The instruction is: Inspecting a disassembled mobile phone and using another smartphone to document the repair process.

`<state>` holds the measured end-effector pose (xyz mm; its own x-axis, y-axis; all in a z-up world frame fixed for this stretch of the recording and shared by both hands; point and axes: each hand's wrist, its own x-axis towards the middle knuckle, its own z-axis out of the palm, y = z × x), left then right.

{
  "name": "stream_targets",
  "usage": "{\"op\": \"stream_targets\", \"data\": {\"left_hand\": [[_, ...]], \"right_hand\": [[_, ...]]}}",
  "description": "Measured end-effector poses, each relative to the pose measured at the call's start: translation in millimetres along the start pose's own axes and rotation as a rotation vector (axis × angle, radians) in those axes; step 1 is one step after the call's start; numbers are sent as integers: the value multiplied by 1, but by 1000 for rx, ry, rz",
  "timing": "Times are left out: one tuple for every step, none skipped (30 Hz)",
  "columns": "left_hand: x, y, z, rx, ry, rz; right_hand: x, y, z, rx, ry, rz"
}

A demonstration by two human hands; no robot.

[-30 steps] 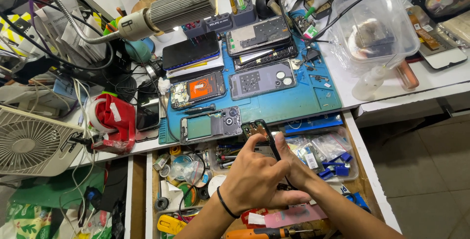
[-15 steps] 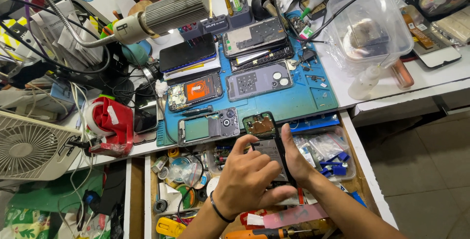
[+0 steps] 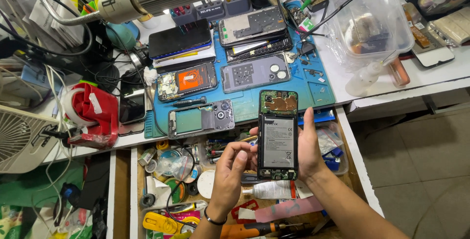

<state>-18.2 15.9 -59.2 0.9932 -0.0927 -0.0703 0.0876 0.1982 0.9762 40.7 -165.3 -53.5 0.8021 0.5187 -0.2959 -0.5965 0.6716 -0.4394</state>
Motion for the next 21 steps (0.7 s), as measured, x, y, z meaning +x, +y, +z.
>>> {"op": "stream_targets", "data": {"left_hand": [[-1, -3, 0, -8, 3, -1], [-1, -7, 1, -57, 13, -70], [0, -9, 1, -105, 21, -138], [-2, -17, 2, -112, 23, -139], [-4, -26, 3, -266, 1, -152], [-7, -35, 3, -421, -22, -165], [-6, -32, 3, -425, -20, -168], [-6, -28, 3, -403, -36, -216], [-6, -24, 3, -381, -49, -262], [-7, -24, 2, -384, -43, -262], [-6, -25, 1, -390, -39, -286], [-5, -25, 1, -396, -35, -309], [-6, -24, 0, -401, -33, -310], [-6, -23, 0, -394, -38, -317], [-6, -22, -1, -386, -42, -323], [-5, -21, -2, -388, -40, -323], [-6, -20, -2, -378, -63, -301], [-6, -19, -3, -368, -86, -280], [-6, -16, -3, -370, -84, -279], [-6, -14, -2, -367, -83, -272], [-7, -12, -2, -365, -82, -267]], "right_hand": [[2, 2, -2, -5, 5, 4], [4, 4, -5, -8, 88, -26], [7, 5, -6, -10, 171, -58], [9, 5, -9, -15, 175, -55], [10, 6, -11, 0, 156, -25], [12, 7, -14, 16, 137, 4], [13, 8, -14, 15, 140, 7], [14, 8, -14, -35, 175, -47], [15, 9, -13, -86, 206, -98], [17, 11, -17, -89, 207, -92], [18, 12, -20, -72, 209, -116], [20, 13, -24, -56, 210, -140], [19, 13, -22, -59, 213, -137], [18, 12, -20, -102, 272, -159], [18, 12, -18, -144, 328, -181], [19, 11, -19, -146, 328, -178], [20, 12, -20, -142, 313, -220], [21, 13, -21, -138, 297, -263], [21, 13, -20, -140, 296, -260], [21, 12, -20, -149, 320, -261], [21, 12, -19, -158, 344, -262]]}}
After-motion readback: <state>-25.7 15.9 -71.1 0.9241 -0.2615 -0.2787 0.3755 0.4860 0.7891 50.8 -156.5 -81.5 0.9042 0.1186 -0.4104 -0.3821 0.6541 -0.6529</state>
